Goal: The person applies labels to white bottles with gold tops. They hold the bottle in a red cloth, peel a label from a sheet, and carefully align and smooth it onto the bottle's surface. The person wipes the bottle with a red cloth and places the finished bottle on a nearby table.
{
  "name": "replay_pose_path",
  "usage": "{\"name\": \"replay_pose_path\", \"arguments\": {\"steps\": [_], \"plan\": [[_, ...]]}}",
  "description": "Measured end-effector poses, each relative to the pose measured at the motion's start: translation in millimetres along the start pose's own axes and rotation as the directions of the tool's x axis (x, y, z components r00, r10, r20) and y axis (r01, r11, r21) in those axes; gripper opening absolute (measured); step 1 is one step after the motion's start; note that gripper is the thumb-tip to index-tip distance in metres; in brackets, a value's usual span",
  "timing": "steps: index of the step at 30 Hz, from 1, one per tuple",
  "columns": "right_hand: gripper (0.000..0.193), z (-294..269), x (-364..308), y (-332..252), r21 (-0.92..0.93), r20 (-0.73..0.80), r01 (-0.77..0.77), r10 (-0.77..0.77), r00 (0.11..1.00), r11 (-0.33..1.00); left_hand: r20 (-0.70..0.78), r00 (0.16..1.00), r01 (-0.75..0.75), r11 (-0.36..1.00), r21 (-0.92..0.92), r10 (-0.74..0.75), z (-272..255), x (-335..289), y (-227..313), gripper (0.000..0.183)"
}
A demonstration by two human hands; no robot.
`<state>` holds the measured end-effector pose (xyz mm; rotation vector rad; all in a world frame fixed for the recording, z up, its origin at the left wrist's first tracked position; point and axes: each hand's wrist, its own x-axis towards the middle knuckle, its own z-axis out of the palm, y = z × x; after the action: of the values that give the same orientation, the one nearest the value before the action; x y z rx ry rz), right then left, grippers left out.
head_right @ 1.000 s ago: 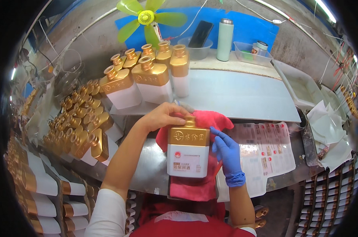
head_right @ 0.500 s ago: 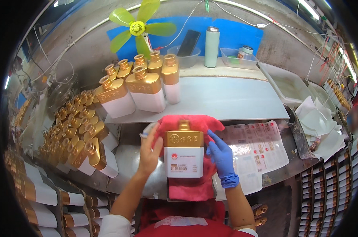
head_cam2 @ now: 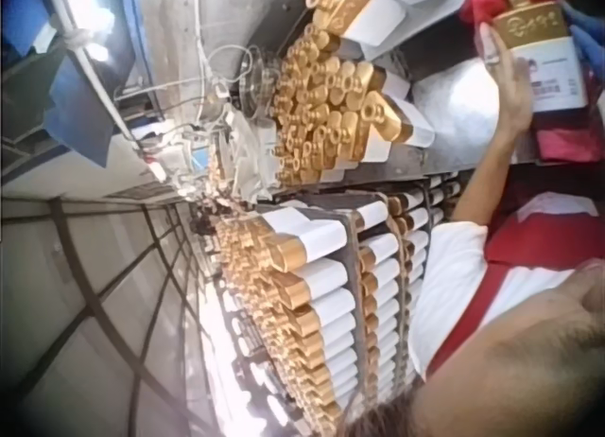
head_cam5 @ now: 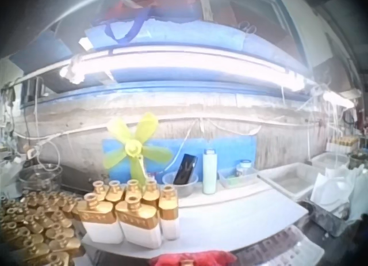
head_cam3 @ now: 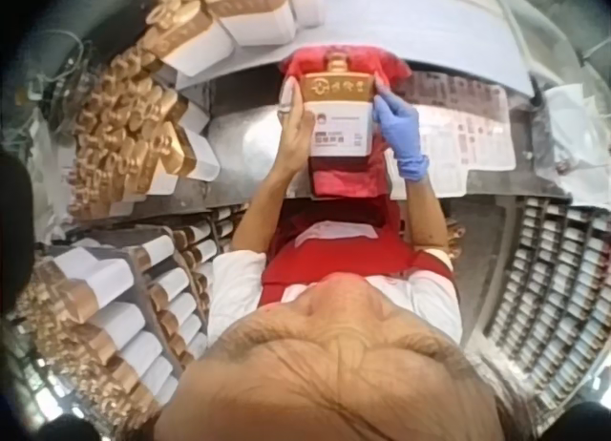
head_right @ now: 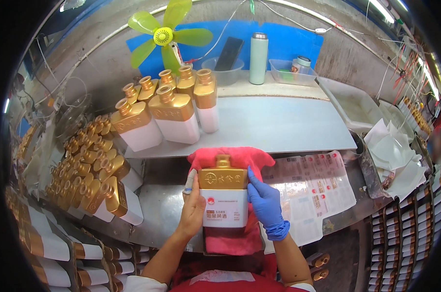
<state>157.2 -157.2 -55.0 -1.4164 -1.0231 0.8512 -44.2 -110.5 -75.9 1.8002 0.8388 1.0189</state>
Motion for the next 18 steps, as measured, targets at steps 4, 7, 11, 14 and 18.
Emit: {"name": "replay_pose_path", "arguments": {"steps": [4, 7, 11, 14, 18], "plan": [[0.041, 0, 1, -2, -0.074, 0.016, 0.067, -0.066, 0.998, 0.995, -0.003, 1.000, -0.003, 1.000, -0.031, 0.003, 0, 0, -6, 0.067], [0.042, 0, 2, -2, -0.086, 0.031, 0.053, -0.050, 0.998, 0.995, -0.018, 0.999, -0.030, 0.999, -0.016, 0.030, 1, -1, -6, 0.070], [0.042, -4, 5, -3, -0.020, 0.048, -0.027, 0.028, 0.998, 0.999, -0.010, 1.000, 0.015, 0.997, 0.074, -0.014, 1, -2, 0, 0.077], [0.041, -6, 4, -8, -0.051, 0.044, -0.025, 0.027, 0.999, 0.998, -0.002, 1.000, -0.017, 0.986, 0.165, 0.018, 1, -2, -1, 0.077], [0.038, -2, 1, -19, -0.031, -0.009, -0.106, 0.105, 0.994, 0.994, -0.017, 1.000, 0.010, 0.992, 0.122, -0.008, 0, -2, 1, 0.081]]}}
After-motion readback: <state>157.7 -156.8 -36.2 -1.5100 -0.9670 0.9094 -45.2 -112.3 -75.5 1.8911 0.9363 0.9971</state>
